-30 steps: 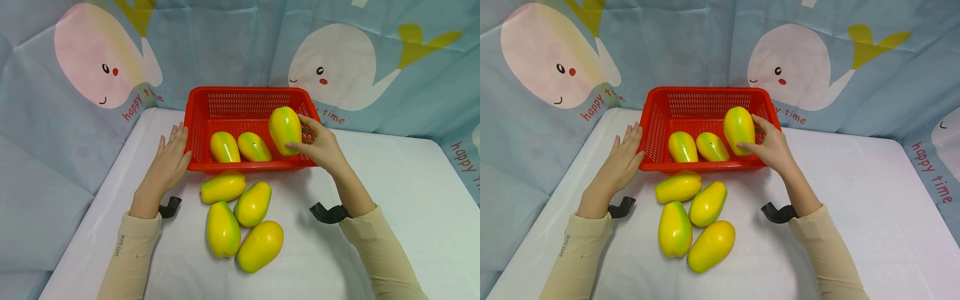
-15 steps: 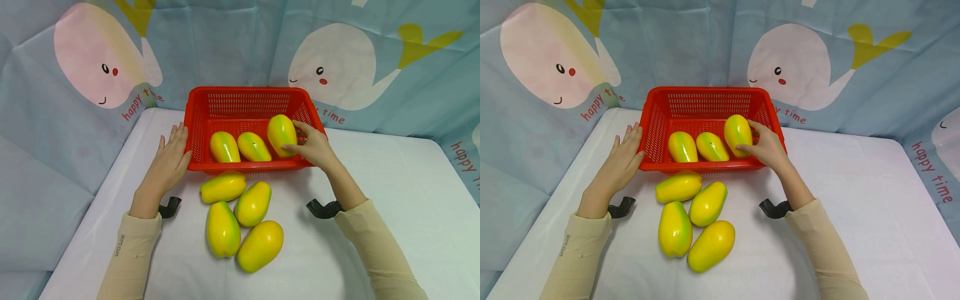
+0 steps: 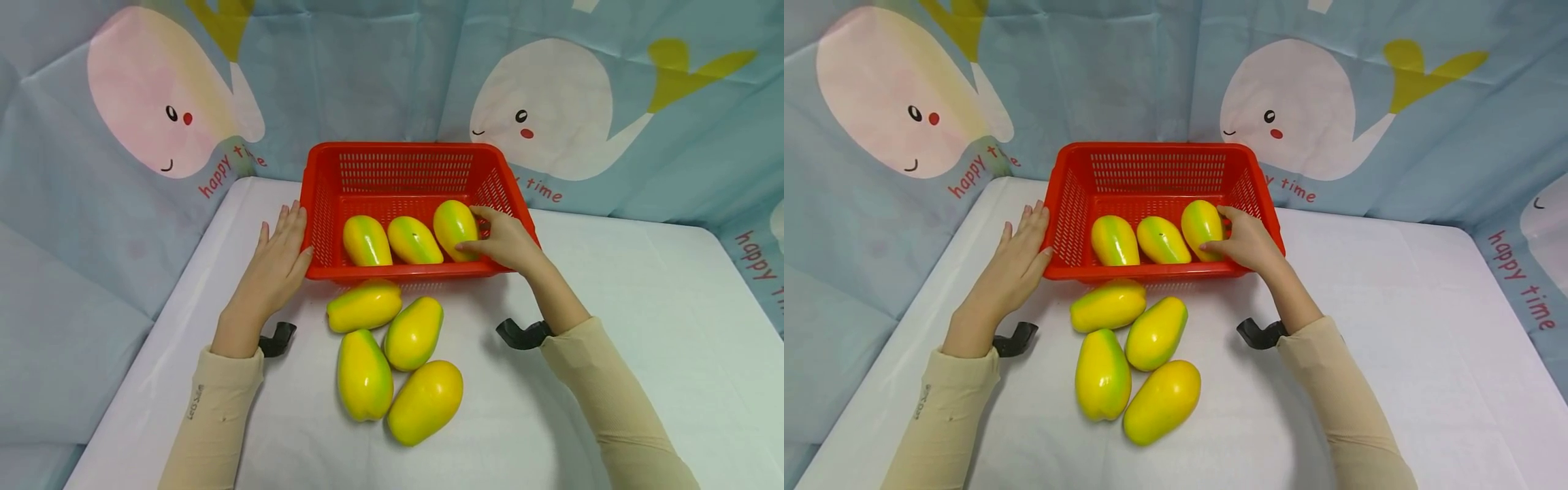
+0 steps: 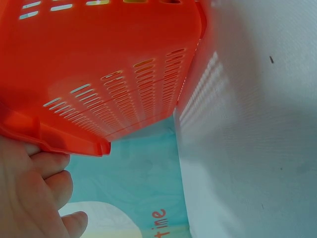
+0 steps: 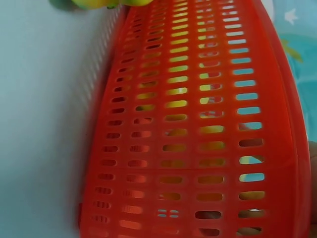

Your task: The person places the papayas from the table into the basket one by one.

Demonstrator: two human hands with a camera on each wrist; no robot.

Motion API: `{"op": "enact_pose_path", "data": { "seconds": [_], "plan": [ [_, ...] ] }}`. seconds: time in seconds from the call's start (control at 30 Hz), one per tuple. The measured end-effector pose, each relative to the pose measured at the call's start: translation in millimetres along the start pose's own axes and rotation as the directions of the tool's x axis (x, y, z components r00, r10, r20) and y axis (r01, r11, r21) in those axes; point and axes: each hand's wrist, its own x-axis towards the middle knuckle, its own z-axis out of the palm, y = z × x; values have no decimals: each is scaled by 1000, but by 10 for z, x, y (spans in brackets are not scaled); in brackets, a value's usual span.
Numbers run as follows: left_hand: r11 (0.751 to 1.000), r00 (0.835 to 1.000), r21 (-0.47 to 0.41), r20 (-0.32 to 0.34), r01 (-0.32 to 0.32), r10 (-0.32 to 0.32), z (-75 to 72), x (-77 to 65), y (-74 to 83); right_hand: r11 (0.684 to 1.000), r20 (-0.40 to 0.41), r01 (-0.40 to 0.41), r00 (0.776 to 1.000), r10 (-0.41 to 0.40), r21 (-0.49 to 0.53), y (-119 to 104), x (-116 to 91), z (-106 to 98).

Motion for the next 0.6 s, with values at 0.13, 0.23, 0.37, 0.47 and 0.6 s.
{"op": "enact_pose_path", "data": {
  "seconds": [0.13,0.23,0.37,0.47,0.6],
  "plan": [
    [1000,1000,3,0,-1,1,-1,-2,-1,999,15,8,1000,-7,-38,-5,43,-6],
    [1000,1000,4,-1,-2,2,-2,-3,-2,999,26,11,1000,-10,-49,1,80,-11],
    [1000,1000,2,-3,-4,4,0,-3,-5,999,46,8,999,-6,-52,13,131,-19],
    [1000,1000,1,-3,-3,3,0,-3,-2,998,60,-2,998,5,-55,17,162,-24],
    [1000,1000,4,-2,0,0,-3,-5,2,998,74,-16,997,20,-55,9,189,-29]
  ]
}}
